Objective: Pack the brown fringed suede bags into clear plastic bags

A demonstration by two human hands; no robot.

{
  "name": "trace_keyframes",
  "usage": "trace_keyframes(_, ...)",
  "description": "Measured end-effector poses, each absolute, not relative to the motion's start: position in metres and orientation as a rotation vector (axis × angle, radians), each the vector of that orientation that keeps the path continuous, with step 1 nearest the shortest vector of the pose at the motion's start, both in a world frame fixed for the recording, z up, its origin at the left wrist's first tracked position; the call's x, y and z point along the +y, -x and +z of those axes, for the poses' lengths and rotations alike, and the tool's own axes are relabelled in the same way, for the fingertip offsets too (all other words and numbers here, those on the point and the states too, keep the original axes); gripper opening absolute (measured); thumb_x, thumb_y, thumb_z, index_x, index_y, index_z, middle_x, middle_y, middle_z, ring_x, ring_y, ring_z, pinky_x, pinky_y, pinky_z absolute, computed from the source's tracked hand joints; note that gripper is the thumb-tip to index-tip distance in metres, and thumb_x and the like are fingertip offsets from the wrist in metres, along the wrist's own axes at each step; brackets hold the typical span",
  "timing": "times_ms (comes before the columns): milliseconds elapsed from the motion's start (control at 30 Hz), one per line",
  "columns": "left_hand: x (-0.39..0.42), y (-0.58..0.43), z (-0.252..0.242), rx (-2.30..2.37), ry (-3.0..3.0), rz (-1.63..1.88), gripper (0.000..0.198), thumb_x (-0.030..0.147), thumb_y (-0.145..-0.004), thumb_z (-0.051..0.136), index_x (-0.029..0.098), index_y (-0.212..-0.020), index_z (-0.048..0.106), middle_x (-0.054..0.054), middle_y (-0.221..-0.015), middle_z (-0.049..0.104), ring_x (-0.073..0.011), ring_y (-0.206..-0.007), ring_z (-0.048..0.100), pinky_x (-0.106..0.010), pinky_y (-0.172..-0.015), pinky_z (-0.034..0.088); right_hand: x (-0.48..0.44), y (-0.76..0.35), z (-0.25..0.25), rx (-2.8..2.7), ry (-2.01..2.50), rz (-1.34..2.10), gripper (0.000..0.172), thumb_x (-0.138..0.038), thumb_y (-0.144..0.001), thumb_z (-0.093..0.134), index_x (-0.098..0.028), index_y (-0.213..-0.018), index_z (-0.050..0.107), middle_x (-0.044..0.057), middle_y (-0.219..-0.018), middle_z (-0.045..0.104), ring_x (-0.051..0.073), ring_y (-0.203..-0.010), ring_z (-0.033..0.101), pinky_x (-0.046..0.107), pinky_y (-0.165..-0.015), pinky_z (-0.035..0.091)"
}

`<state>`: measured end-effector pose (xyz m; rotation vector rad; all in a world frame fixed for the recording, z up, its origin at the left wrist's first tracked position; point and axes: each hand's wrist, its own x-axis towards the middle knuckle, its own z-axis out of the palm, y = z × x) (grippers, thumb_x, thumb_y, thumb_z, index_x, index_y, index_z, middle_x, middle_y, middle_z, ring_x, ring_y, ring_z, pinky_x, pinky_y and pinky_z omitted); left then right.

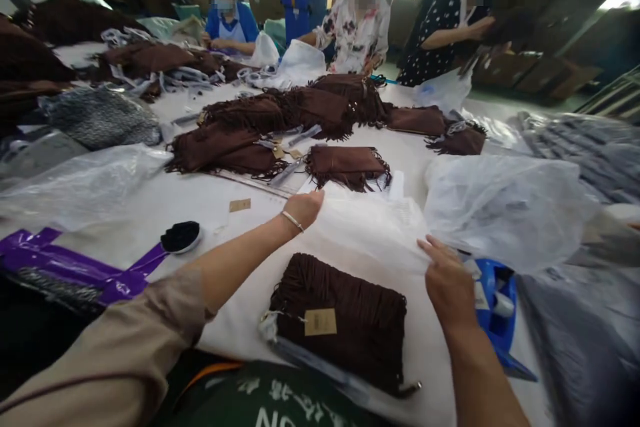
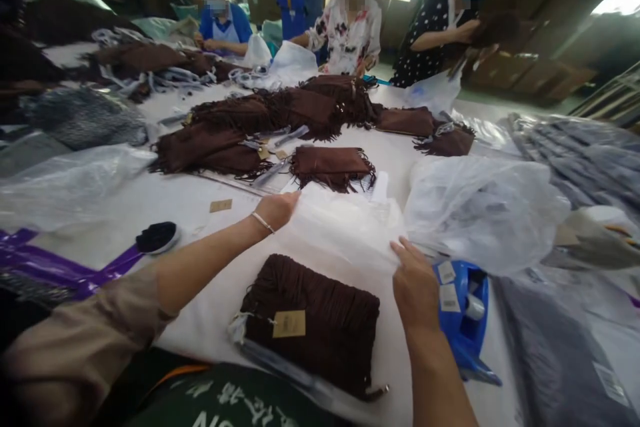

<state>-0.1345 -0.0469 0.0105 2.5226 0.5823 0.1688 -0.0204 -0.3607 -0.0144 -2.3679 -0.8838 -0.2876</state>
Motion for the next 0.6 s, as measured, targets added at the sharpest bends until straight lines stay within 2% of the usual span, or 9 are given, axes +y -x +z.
trace_keyframes(67, -0.044, 0.159, 0.002, 0.706, -2.405, 0.208, 0.035, 0.021, -0.095, 0.036, 0.012, -0.127, 0.045, -0.021, -0.12, 0.054, -0.0328, -0.115, 0.05, -0.047, -0.095, 0.038, -0.382, 0.042, -0.031, -0.636, 2.306, -0.27, 0.057, -0.009, -0.069, 0.036, -0.022, -0.12, 0.06, 0.002, -0.134, 0.051, 0.021, -0.125, 0.044, 0.042, -0.112, 0.028)
trace_keyframes(133, -0.053, 0.174, -0.009, 0.774, -2.243, 0.179, 0.033, 0.029, -0.096, 0.035, 0.011, -0.118, 0.053, -0.019, -0.11, 0.061, -0.028, -0.102, 0.059, -0.038, -0.085, 0.047, -0.394, 0.058, -0.051, -0.346, 2.154, -0.181, 0.062, -0.013, -0.066, 0.039, -0.024, -0.126, 0.054, 0.002, -0.133, 0.052, 0.023, -0.122, 0.048, 0.045, -0.107, 0.036)
trace_keyframes(200, -0.07, 0.175, -0.021, 0.786, -2.037, 0.095, 0.042, 0.036, -0.098, 0.028, 0.008, -0.102, 0.059, -0.016, -0.087, 0.067, -0.0218, -0.076, 0.066, -0.03, -0.066, 0.051, -0.398, 0.063, -0.066, -0.129, 1.925, -0.053, 0.064, -0.019, -0.065, 0.043, -0.026, -0.128, 0.051, 0.005, -0.124, 0.058, 0.025, -0.109, 0.058, 0.044, -0.089, 0.052)
trace_keyframes(267, -0.086, 0.162, -0.031, 0.749, -1.816, 0.013, 0.051, 0.04, -0.099, 0.02, 0.006, -0.099, 0.058, -0.013, -0.076, 0.067, -0.0169, -0.06, 0.064, -0.025, -0.053, 0.05, -0.398, 0.059, -0.074, -0.069, 1.764, 0.052, 0.058, -0.025, -0.067, 0.046, -0.029, -0.124, 0.053, 0.006, -0.113, 0.063, 0.025, -0.095, 0.064, 0.039, -0.07, 0.058)
trace_keyframes(333, -0.096, 0.142, -0.039, 0.681, -1.619, -0.035, 0.045, 0.037, -0.099, 0.022, 0.008, -0.106, 0.056, -0.013, -0.083, 0.069, -0.0142, -0.065, 0.066, -0.022, -0.056, 0.052, -0.396, 0.053, -0.075, -0.105, 1.719, 0.119, 0.049, -0.031, -0.07, 0.046, -0.031, -0.118, 0.056, 0.007, -0.11, 0.064, 0.025, -0.092, 0.065, 0.039, -0.065, 0.059)
trace_keyframes(467, -0.092, 0.114, -0.053, 0.555, -1.367, -0.139, 0.027, 0.027, -0.091, 0.045, 0.009, -0.106, 0.058, -0.014, -0.1, 0.068, -0.0163, -0.087, 0.068, -0.026, -0.076, 0.056, -0.394, 0.062, -0.082, -0.062, 1.575, 0.269, 0.045, -0.04, -0.074, 0.046, -0.03, -0.117, 0.055, 0.006, -0.109, 0.064, 0.027, -0.099, 0.063, 0.051, -0.081, 0.056)
trace_keyframes(600, -0.067, 0.126, -0.07, 0.465, -1.29, -0.277, 0.032, 0.035, -0.073, 0.07, 0.011, -0.093, 0.066, -0.011, -0.092, 0.07, -0.0211, -0.089, 0.067, -0.033, -0.084, 0.054, -0.403, 0.091, -0.099, 0.032, 1.681, 0.499, 0.041, -0.049, -0.079, 0.05, -0.025, -0.112, 0.058, 0.007, -0.105, 0.063, 0.028, -0.103, 0.061, 0.05, -0.086, 0.054)
